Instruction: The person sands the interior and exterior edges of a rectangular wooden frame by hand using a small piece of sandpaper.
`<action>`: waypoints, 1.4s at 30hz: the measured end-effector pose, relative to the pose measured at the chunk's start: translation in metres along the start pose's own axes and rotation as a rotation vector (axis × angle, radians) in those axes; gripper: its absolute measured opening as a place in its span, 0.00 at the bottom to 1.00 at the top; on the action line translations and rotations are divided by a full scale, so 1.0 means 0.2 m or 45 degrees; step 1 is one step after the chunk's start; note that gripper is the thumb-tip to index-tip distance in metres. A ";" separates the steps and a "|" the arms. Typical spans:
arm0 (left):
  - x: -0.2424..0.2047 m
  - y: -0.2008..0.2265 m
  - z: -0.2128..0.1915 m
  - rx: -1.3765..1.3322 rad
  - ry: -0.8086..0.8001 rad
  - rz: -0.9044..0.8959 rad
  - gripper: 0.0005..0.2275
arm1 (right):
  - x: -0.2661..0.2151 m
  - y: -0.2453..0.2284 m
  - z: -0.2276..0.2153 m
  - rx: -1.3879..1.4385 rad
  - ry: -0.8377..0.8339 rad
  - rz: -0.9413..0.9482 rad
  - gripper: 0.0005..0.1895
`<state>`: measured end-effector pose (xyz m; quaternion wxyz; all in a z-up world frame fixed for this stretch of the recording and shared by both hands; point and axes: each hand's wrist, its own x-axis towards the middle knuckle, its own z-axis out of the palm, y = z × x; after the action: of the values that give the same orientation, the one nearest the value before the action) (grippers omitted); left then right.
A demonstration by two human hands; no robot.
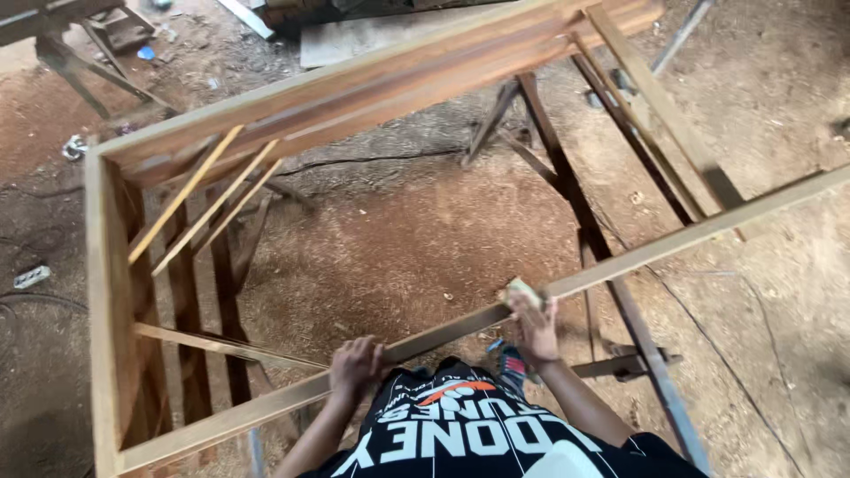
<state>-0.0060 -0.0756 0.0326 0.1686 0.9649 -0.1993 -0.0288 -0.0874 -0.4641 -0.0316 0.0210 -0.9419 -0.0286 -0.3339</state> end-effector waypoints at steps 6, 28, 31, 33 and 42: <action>0.11 0.19 0.08 -0.009 0.105 -0.038 0.14 | -0.02 0.64 -0.11 -0.671 -0.431 -0.067 0.21; 0.63 1.30 0.41 0.142 -0.586 0.042 0.19 | 0.43 1.12 -0.62 -0.441 -0.012 0.123 0.19; 0.57 1.28 0.42 0.050 -0.306 0.098 0.19 | 0.40 1.07 -0.62 -0.552 0.320 0.168 0.17; 0.57 1.27 0.43 0.074 -0.264 0.120 0.21 | 0.41 0.96 -0.57 0.226 -0.262 0.688 0.16; 0.62 1.30 0.49 0.124 -0.406 -0.018 0.21 | 0.27 0.84 -0.45 0.211 -0.220 0.215 0.12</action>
<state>-0.0018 -0.3784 0.0299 0.0877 0.9565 -0.2180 -0.1731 -0.0899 -0.6343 0.0688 0.1242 -0.9612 0.0217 -0.2452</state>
